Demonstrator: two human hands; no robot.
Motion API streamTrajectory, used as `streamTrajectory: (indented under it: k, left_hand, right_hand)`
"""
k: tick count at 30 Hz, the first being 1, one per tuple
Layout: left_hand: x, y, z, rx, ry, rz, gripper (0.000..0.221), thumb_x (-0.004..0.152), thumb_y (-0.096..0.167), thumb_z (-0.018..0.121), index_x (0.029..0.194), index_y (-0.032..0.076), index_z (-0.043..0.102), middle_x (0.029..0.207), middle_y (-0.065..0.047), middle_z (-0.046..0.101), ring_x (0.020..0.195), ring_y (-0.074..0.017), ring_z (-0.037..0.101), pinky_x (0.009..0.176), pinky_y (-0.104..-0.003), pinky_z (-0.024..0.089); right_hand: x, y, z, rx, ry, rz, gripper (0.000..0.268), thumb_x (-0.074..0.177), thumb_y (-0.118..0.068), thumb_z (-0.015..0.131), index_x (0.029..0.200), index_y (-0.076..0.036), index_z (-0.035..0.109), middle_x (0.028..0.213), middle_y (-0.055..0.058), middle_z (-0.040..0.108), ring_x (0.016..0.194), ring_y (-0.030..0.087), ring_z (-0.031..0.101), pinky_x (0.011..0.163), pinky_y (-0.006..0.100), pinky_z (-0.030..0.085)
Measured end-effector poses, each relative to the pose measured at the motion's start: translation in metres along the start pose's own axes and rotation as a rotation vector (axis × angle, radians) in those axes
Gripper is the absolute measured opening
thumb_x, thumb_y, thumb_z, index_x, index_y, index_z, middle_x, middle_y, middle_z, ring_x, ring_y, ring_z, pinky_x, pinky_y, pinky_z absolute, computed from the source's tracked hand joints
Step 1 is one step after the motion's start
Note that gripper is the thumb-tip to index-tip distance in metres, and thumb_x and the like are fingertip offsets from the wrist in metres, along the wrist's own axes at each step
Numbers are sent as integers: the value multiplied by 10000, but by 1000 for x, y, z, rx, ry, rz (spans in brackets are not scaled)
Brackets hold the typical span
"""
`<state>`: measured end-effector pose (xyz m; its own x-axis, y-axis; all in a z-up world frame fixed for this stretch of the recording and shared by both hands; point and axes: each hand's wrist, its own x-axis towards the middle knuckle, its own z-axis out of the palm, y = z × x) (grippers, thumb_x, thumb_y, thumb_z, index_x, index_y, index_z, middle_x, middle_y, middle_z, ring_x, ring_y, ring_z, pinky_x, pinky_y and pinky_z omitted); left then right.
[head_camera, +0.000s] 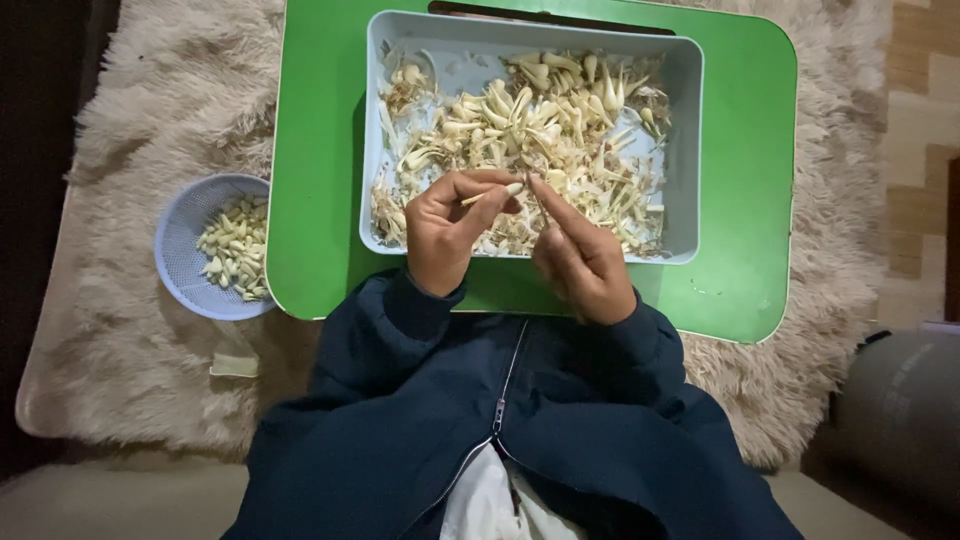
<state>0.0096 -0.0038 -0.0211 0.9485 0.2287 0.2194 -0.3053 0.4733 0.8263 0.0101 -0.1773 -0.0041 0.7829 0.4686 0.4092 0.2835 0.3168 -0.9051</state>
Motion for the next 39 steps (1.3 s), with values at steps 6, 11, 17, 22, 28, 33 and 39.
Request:
streamTrajectory:
  k: [6,11,17,22,28,33,39]
  left_hand:
    - [-1,-13,-8,40,-36,58,106,970,-3,741,943,-96,697,1030,-323,729,927,-393,766,737,-482,659]
    - [-2,-13,-9,7,-66,52,102,975,25,750,968,-71,713,1028,-296,735,928,-355,771,752,-446,670]
    - [-2,-20,-10,-28,-41,-21,141,981,6,739,988,-130,701,1041,-355,718,873,-416,774,696,-398,644]
    - [1,3,3,-31,19,-106,132,922,4,773,906,-106,702,985,-307,736,772,-286,775,642,-297,611]
    - [1,2,3,-5,24,-113,140,932,12,768,911,-113,712,979,-293,741,774,-280,774,606,-242,553]
    - [1,-11,-4,-10,36,-101,150,943,24,778,945,-119,733,961,-330,744,864,-346,765,615,-269,552]
    - [1,10,5,31,16,-142,137,902,18,803,902,-100,733,866,-243,759,751,-234,776,605,-193,527]
  right_hand:
    - [6,-16,11,-250,0,-35,506,1050,-37,442,1533,102,389,556,68,621,411,133,502,506,297,431]
    - [8,-22,15,-463,33,-80,503,1022,-13,521,1517,55,459,566,129,653,405,201,552,487,328,438]
    - [-7,8,8,-225,123,-10,459,1058,-42,449,1510,33,476,583,53,628,449,111,496,503,284,440]
    - [-1,-8,-2,-71,159,31,513,1074,-73,418,1576,18,361,586,-1,604,441,91,507,487,249,462]
    - [1,-16,6,-322,26,-53,556,1049,-35,457,1584,41,327,558,36,605,415,121,514,478,277,463]
    - [6,-20,8,-438,10,-57,529,1016,3,522,1531,66,418,553,88,652,400,163,549,473,307,464]
    - [-4,-1,-5,-224,44,-3,480,1039,-14,458,1512,66,442,528,35,597,404,115,516,479,271,438]
